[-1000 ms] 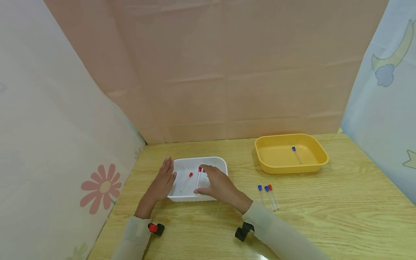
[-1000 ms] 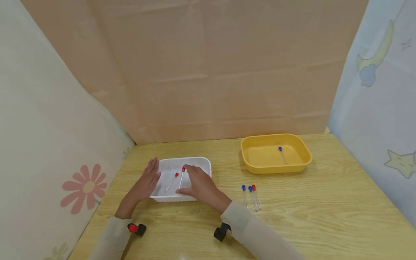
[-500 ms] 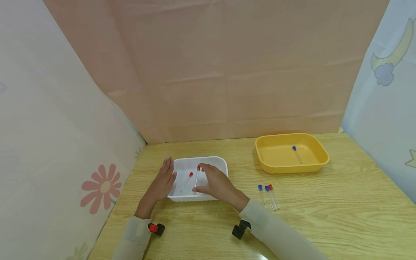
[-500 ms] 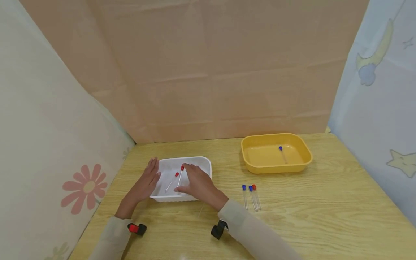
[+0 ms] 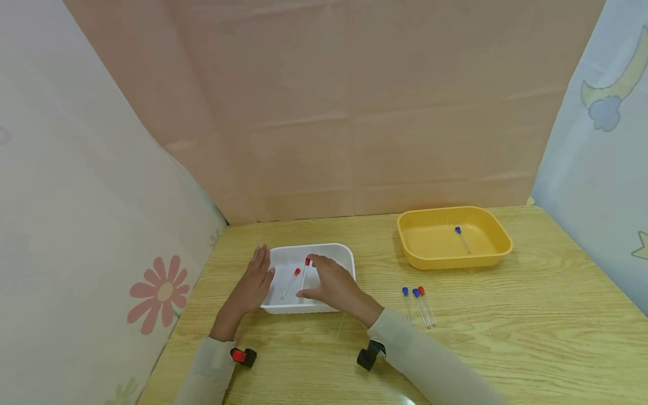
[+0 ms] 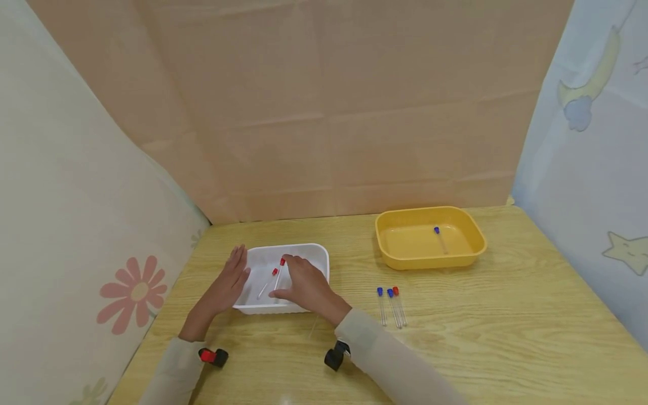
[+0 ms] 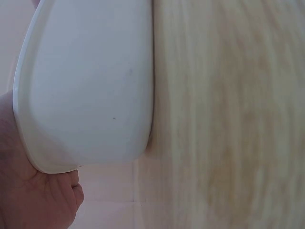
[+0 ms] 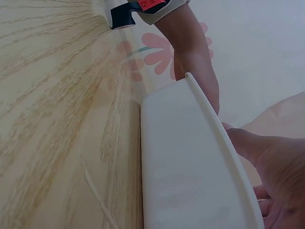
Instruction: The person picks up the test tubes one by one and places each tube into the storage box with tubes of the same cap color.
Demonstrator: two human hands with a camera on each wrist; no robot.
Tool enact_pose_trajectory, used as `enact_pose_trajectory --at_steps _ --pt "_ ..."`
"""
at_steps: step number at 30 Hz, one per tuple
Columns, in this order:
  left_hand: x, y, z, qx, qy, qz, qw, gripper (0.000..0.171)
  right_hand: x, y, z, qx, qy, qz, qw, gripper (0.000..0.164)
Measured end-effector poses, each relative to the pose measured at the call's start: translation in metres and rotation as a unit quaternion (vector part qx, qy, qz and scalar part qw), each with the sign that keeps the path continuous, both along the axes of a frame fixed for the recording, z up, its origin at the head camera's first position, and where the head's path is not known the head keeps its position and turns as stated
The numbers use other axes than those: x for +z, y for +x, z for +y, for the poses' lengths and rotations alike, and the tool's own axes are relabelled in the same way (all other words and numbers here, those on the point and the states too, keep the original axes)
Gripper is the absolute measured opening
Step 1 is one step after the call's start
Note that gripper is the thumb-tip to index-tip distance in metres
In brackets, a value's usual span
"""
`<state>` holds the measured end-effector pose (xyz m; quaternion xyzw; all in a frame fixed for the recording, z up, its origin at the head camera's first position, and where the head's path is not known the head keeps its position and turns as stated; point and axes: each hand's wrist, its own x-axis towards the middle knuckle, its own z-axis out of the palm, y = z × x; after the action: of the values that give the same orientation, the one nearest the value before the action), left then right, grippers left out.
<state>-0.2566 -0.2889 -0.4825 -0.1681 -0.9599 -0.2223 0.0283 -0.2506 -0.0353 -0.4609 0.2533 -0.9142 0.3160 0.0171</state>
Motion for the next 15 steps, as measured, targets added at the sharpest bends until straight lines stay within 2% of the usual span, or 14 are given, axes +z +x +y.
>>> enact_pose_trajectory --at_steps 5,11,15 --pt "-0.0001 0.0001 0.0002 -0.001 0.000 0.008 1.0000 0.063 -0.0007 -0.0020 -0.0023 -0.004 0.003 -0.003 1.000 0.091" --pt "-0.0016 -0.0006 0.0000 -0.001 -0.004 0.012 0.9999 0.064 -0.0011 -0.0040 -0.0058 -0.011 0.007 -0.025 1.000 0.093" --pt "-0.0014 -0.0005 0.0004 -0.001 0.000 0.010 0.9999 0.064 -0.0009 -0.0056 -0.0083 -0.010 0.011 -0.022 1.000 0.093"
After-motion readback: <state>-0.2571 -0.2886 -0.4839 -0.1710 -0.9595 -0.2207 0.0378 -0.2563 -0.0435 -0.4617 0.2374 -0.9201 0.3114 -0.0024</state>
